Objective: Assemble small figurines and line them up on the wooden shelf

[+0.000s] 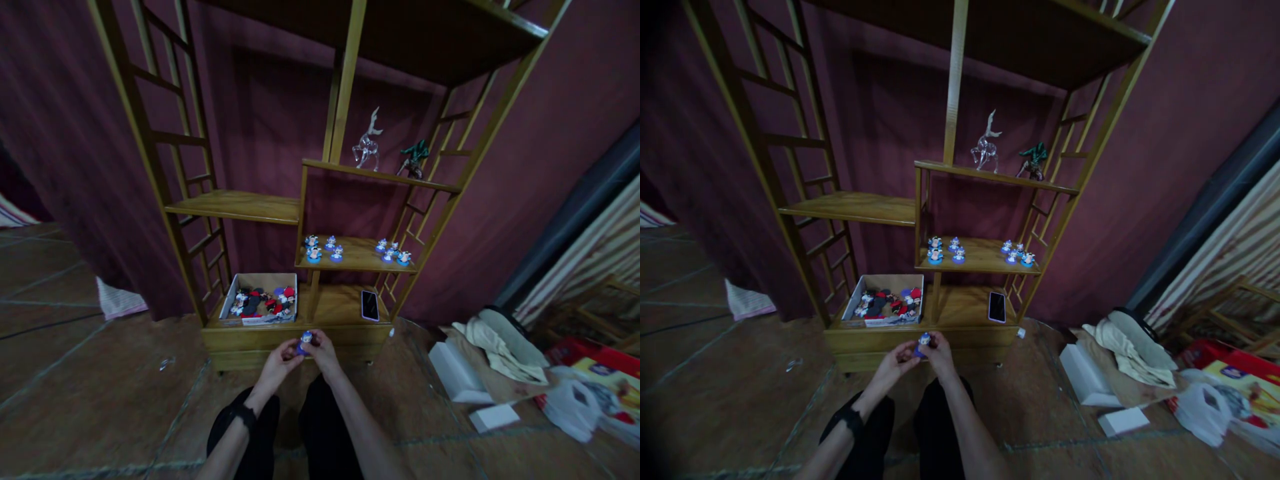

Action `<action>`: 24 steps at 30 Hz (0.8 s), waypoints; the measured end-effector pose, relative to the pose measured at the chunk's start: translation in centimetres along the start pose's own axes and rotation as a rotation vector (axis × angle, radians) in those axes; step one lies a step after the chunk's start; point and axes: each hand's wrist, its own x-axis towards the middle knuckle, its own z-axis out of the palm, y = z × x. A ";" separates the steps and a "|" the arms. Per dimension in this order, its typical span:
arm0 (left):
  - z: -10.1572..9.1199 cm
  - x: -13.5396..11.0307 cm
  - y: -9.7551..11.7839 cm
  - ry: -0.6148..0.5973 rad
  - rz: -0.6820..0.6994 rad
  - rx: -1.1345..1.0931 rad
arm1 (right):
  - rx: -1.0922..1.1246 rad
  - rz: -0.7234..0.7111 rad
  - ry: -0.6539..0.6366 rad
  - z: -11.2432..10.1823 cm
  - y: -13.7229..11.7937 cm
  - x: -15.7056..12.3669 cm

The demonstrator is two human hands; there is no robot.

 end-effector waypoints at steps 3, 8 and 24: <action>-0.1 -0.2 0.4 0.008 -0.016 -0.022 | -0.034 -0.056 0.068 -1.7 -1.9 0.8; -0.4 -0.2 0.6 -0.009 -0.039 -0.024 | -0.013 -0.240 0.156 -5.8 -9.5 4.1; -0.8 0.2 0.2 0.052 -0.101 -0.022 | -0.274 -0.381 0.242 -9.8 -19.4 25.8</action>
